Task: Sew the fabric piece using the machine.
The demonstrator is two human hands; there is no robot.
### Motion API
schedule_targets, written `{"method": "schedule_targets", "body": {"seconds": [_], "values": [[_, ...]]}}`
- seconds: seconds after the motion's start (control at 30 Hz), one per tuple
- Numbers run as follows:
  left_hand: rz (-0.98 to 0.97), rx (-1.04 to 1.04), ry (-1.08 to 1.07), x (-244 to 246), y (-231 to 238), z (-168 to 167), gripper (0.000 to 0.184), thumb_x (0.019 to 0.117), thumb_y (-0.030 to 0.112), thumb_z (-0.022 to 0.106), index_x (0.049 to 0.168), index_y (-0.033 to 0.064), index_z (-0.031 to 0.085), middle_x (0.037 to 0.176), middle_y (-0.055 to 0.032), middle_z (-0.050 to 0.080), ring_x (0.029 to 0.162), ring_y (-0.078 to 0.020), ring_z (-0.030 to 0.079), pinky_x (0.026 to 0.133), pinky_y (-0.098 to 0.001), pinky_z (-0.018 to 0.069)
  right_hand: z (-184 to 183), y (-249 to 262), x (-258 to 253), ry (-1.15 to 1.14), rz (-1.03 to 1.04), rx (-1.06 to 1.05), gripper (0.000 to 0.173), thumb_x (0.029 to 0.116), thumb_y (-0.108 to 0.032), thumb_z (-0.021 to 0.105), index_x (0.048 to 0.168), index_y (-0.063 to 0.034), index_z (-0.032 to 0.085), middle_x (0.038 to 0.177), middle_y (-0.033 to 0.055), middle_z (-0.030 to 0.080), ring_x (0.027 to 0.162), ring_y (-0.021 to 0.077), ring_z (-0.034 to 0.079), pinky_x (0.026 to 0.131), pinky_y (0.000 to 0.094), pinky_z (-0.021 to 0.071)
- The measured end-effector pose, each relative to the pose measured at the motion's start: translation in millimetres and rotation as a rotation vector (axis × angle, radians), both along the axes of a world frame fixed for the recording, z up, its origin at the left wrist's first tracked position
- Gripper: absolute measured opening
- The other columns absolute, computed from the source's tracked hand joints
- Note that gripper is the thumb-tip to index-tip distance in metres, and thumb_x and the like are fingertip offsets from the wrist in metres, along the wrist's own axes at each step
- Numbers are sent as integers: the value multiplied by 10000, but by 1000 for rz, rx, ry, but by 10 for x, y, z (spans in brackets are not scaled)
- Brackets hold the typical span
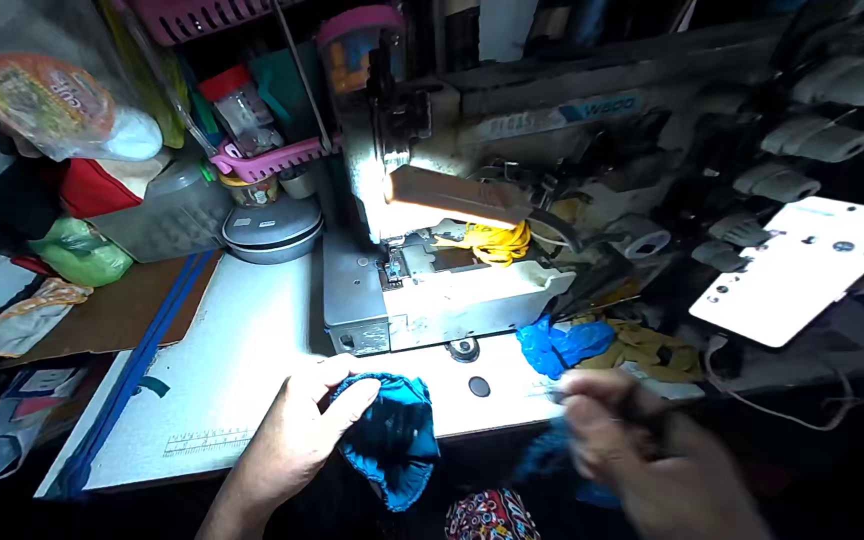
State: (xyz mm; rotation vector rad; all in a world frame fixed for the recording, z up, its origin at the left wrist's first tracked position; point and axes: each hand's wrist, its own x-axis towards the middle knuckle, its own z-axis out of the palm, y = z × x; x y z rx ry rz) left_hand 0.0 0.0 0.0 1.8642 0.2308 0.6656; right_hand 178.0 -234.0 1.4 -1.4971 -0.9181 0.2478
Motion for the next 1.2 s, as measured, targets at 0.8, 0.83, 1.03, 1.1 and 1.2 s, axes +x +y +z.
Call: {"method": "schedule_targets", "body": {"seconds": [0.8,0.83,1.03,1.1,1.2], "values": [[-22,-305,-54,5,-48,-89,207,1054,167,519,990,135,713,880,53,692,844,-21,659,788,-205,555,-337,426,14,58,219,-26,295,954,-345,681,1177,-152,680,775,-130,581,611,-90,492,539,93,428],[-13,-335,-55,2,-47,-68,214,1056,157,512,1006,118,716,899,25,706,859,-46,674,801,-227,566,-404,403,-2,14,261,-98,416,933,-407,713,1252,-142,678,759,-115,565,608,-73,472,542,114,416],[157,-507,-71,-54,-18,20,266,1051,154,455,1058,81,711,951,-63,736,892,-120,716,809,-288,601,-732,290,-255,-258,355,-605,328,963,-277,685,1138,-1,706,1027,191,722,941,367,720,801,593,569],[227,-557,-125,-71,5,48,300,1056,129,397,1071,70,690,939,-74,734,883,-128,724,811,-302,614,-816,274,-235,-211,386,-513,191,984,-159,627,1016,0,728,906,147,716,838,262,711,753,454,582],[293,-600,-164,-100,25,73,352,1080,142,344,1084,71,689,969,-66,744,909,-125,730,822,-309,621,-770,265,-144,168,398,-216,145,991,-183,630,932,-71,700,762,-58,627,651,-40,548,598,143,462]]}}
